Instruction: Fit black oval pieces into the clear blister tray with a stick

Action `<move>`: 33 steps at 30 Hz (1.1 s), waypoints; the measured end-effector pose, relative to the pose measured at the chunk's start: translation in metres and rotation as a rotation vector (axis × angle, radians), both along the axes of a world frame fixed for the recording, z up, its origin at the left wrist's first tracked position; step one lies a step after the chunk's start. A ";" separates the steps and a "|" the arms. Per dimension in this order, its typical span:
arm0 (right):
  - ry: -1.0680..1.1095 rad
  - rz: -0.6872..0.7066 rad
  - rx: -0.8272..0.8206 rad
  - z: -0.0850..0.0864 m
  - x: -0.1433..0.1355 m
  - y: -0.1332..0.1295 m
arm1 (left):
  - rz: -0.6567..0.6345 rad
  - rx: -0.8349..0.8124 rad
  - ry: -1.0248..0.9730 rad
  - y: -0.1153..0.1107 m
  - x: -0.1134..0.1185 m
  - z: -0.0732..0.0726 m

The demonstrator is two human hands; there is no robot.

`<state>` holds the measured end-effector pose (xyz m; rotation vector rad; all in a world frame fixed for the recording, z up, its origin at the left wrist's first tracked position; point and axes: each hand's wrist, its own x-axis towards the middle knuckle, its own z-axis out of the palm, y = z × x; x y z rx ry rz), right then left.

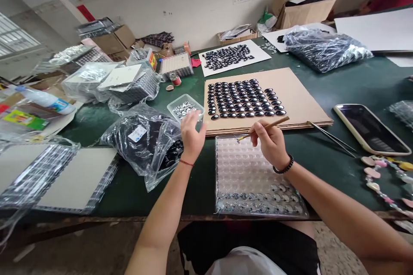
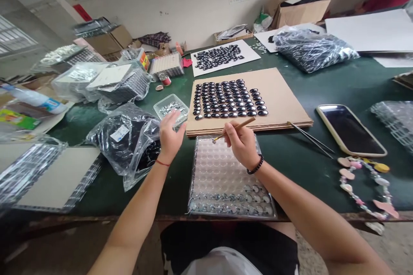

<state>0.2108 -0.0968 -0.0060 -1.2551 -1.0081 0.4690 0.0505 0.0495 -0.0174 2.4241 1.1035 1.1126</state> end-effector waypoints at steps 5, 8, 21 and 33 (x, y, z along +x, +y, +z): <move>-0.014 0.029 -0.004 -0.002 -0.002 -0.002 | 0.121 0.113 0.191 -0.002 0.004 -0.005; -0.025 0.041 0.004 -0.003 -0.003 -0.004 | -0.071 0.076 0.219 -0.023 0.005 0.002; -0.108 0.084 0.016 0.002 -0.007 -0.010 | 0.307 -0.003 0.674 -0.025 -0.083 -0.017; -0.194 0.072 0.006 -0.003 -0.007 -0.009 | 0.310 -0.174 0.616 -0.001 -0.072 -0.008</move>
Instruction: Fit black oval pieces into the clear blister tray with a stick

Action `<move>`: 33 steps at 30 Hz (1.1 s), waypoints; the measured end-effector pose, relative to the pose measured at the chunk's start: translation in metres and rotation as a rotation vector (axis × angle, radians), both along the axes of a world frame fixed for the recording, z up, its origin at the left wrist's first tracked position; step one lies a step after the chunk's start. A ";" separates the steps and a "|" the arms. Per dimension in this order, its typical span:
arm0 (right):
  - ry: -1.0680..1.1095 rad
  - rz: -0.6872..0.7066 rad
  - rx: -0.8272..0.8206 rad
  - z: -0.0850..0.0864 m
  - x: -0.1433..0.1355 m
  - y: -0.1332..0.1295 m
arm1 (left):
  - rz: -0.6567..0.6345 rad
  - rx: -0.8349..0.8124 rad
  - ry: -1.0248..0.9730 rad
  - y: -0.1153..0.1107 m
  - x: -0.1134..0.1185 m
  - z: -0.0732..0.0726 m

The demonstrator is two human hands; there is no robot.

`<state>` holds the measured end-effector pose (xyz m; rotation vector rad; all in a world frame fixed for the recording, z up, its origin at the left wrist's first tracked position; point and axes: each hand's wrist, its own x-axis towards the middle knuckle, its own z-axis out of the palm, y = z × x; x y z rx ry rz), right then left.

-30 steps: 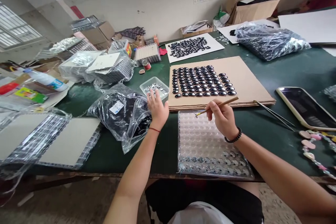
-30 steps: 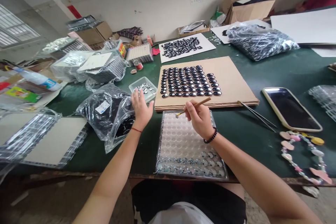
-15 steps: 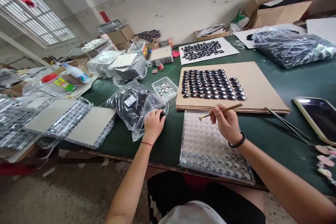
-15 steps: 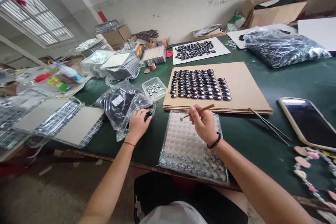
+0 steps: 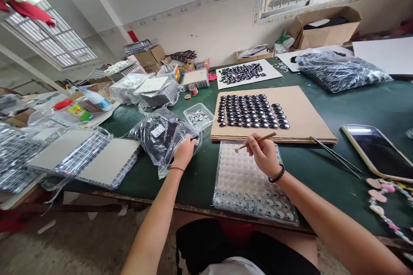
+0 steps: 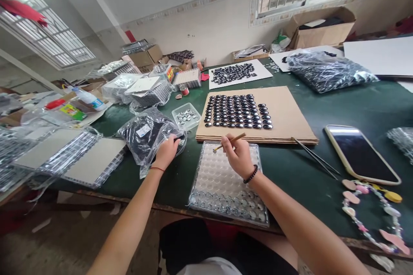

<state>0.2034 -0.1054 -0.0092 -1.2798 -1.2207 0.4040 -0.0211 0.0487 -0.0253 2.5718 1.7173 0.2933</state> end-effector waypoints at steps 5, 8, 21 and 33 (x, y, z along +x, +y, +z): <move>0.001 0.017 -0.002 0.000 0.000 0.000 | 0.003 0.005 -0.114 0.005 -0.010 0.009; 0.004 0.008 0.000 0.000 0.001 0.001 | 0.014 -0.093 -0.313 -0.002 -0.007 0.015; 0.036 -0.054 0.031 0.003 0.006 0.004 | -0.040 -1.643 -1.520 -0.037 0.098 0.027; 0.103 -0.098 0.115 0.006 0.005 0.001 | -0.237 -1.514 -1.179 -0.050 0.093 0.024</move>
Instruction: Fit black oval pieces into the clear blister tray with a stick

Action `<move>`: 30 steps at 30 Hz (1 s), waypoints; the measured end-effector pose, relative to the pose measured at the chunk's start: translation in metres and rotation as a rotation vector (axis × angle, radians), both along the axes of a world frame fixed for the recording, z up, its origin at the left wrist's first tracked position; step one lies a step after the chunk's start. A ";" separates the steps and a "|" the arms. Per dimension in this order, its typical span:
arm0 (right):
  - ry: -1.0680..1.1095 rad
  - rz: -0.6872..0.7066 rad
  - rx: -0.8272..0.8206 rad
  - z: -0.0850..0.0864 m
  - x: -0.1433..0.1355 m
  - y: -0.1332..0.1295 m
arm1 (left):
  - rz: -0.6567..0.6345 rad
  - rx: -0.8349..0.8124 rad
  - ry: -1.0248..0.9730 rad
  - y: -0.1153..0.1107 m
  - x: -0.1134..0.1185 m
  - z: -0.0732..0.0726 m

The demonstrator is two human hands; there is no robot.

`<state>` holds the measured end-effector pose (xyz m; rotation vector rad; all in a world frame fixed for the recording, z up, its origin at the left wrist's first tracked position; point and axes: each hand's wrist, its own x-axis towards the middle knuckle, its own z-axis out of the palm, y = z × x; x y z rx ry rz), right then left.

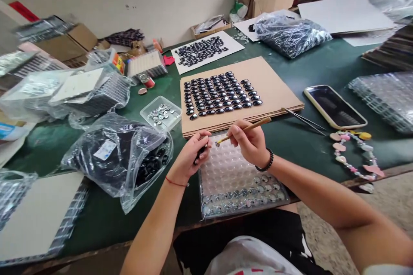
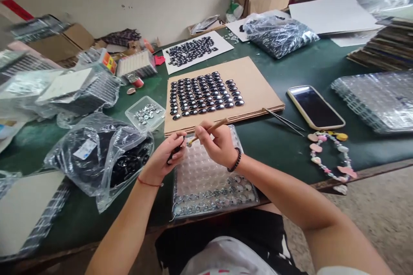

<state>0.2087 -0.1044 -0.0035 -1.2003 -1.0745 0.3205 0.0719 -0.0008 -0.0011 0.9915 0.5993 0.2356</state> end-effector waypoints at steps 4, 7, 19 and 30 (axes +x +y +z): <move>0.012 -0.017 -0.005 -0.003 0.000 0.003 | 0.079 0.204 0.079 0.006 -0.002 0.003; 0.048 -0.026 -0.020 -0.006 0.002 0.006 | 0.179 0.420 0.147 0.010 -0.006 0.004; -0.228 0.017 -0.007 -0.007 0.003 0.000 | 0.010 0.949 0.283 -0.004 0.004 -0.012; -0.401 0.070 -0.030 -0.005 0.005 0.000 | -0.004 1.057 0.322 -0.009 0.003 -0.016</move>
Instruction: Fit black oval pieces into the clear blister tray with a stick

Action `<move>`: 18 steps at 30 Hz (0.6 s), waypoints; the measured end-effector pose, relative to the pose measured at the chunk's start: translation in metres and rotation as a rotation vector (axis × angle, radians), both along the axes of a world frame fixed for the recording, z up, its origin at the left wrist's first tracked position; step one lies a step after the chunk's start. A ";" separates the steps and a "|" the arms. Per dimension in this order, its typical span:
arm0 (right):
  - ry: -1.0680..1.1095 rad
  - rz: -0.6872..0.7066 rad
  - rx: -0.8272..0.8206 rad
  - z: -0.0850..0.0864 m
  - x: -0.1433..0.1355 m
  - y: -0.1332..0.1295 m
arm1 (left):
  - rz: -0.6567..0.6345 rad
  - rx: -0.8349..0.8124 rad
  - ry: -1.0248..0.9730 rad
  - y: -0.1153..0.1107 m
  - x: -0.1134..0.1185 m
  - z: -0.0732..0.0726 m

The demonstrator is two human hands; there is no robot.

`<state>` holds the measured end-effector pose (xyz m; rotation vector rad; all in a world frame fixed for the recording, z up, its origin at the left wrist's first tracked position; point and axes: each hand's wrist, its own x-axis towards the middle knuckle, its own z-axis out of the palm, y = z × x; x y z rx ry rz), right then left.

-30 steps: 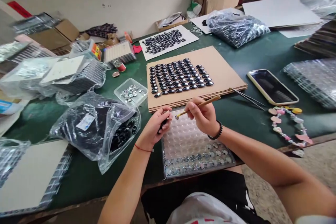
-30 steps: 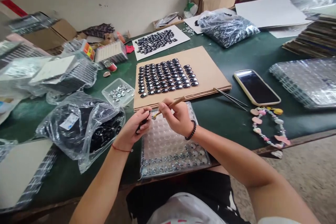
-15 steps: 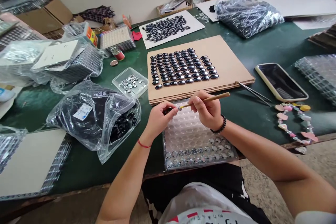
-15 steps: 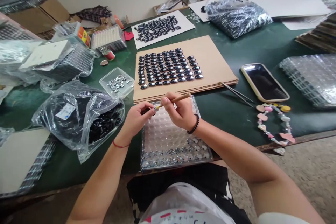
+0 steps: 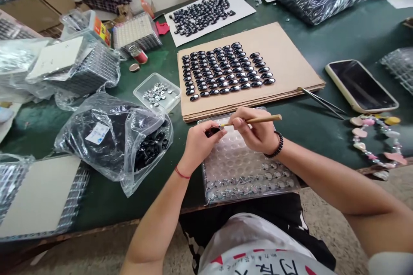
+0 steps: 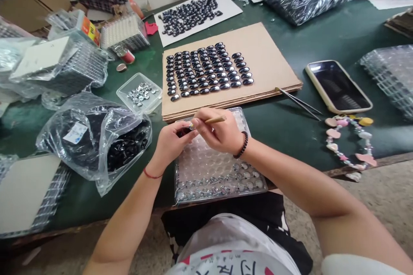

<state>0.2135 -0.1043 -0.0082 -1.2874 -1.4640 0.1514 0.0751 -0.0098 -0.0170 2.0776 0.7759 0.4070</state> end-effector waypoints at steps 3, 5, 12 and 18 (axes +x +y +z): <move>-0.011 0.005 0.003 0.001 0.000 0.001 | 0.013 -0.030 0.010 0.002 0.000 0.000; -0.009 0.020 0.013 0.001 0.000 0.001 | 0.006 -0.074 -0.012 0.003 0.000 0.002; -0.051 0.033 0.047 0.004 -0.002 0.000 | -0.047 -0.080 -0.010 0.003 0.000 0.005; -0.036 -0.007 0.060 0.003 -0.001 0.001 | -0.023 -0.135 -0.030 0.005 -0.001 0.004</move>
